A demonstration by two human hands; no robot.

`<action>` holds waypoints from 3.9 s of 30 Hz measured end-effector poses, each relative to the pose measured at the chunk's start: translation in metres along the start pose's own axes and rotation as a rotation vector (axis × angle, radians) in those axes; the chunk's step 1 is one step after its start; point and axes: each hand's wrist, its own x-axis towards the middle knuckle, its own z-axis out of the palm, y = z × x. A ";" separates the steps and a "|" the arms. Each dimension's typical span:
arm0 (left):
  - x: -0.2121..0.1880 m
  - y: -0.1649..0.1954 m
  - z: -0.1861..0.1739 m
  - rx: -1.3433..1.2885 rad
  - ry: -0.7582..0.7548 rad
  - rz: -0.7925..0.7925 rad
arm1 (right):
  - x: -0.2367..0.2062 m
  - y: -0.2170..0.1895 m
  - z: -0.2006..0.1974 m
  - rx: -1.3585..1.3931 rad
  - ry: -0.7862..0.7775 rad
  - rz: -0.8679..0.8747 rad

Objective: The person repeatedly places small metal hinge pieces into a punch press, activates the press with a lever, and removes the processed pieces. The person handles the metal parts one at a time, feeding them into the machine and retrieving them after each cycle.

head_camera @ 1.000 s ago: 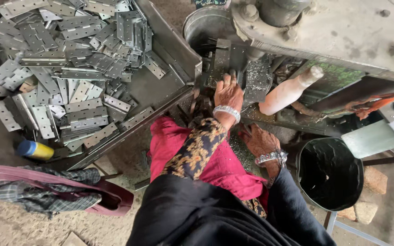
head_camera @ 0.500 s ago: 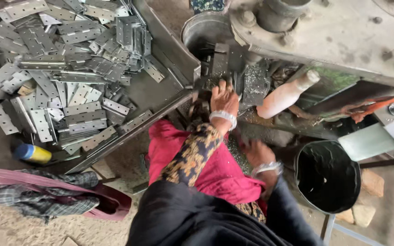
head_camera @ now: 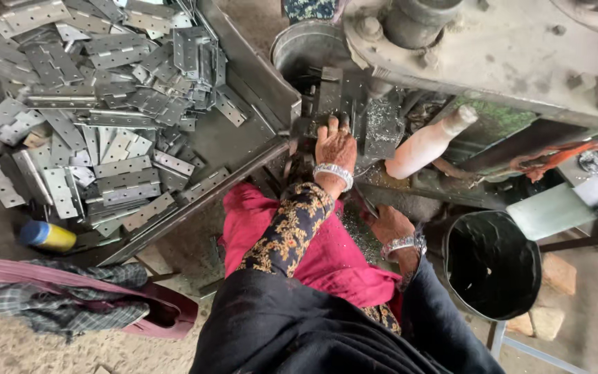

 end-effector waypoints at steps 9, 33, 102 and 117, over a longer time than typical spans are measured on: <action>0.015 0.005 -0.012 0.038 -0.086 0.022 | -0.009 0.007 0.008 -0.122 0.103 -0.385; 0.034 0.006 -0.015 0.027 0.006 -0.142 | -0.028 -0.003 0.040 0.198 0.103 -0.056; -0.066 -0.164 -0.058 -0.893 -0.070 -0.451 | 0.001 -0.134 0.028 1.108 0.058 -0.538; -0.128 -0.050 -0.043 -1.083 0.176 -0.339 | -0.020 -0.097 0.046 2.042 -0.071 -0.016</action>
